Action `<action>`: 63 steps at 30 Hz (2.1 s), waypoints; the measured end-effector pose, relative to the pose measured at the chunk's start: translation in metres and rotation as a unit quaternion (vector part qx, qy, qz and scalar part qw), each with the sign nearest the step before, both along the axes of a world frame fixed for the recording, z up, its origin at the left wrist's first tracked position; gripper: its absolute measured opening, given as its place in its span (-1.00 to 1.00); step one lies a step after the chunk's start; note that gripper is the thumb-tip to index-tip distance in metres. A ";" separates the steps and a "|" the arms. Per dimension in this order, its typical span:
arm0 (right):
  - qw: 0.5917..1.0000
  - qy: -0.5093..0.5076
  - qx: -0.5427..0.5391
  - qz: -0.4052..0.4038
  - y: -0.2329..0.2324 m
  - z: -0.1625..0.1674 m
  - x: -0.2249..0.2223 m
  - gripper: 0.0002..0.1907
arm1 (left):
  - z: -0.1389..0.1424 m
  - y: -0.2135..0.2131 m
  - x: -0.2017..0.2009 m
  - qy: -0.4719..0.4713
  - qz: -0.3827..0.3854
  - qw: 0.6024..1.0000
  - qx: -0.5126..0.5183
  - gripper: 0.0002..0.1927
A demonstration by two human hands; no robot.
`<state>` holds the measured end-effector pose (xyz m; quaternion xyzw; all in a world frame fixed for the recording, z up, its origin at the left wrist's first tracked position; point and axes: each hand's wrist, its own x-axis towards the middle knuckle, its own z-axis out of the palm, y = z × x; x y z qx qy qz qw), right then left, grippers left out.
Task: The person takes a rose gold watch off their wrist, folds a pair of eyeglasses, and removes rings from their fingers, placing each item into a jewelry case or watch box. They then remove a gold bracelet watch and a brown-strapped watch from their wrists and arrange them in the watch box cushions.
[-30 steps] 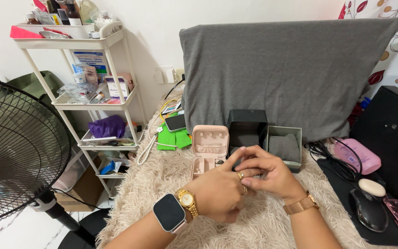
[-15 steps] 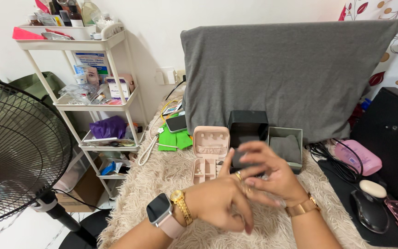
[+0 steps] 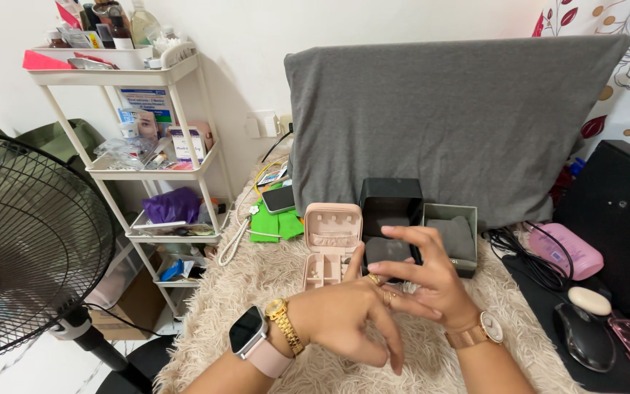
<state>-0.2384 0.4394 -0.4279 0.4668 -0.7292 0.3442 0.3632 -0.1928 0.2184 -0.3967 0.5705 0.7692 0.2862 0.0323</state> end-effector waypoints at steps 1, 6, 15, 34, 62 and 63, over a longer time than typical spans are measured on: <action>1.000 -0.015 0.005 0.006 0.000 0.001 0.000 -0.59 | 0.000 -0.001 0.000 -0.006 -0.002 1.000 -0.004 -0.81; 0.996 0.079 0.035 -0.010 -0.001 0.007 0.003 -0.53 | -0.002 -0.002 0.003 0.045 -0.003 0.999 -0.006 -0.81; 0.992 0.117 0.039 -0.027 -0.007 0.001 -0.002 -0.63 | -0.008 -0.005 0.003 0.009 -0.018 0.999 -0.044 -0.73; 0.989 0.142 0.028 -0.022 -0.009 0.008 -0.002 -0.63 | -0.009 -0.014 0.002 0.007 -0.047 0.998 -0.036 -0.71; 0.990 0.133 -0.001 -0.046 -0.013 0.014 0.004 -0.65 | -0.004 -0.013 0.011 0.047 -0.038 0.998 0.018 -0.76; 0.990 0.128 -0.005 -0.051 -0.013 0.013 0.005 -0.66 | -0.004 -0.012 0.012 0.052 -0.041 0.997 0.030 -0.79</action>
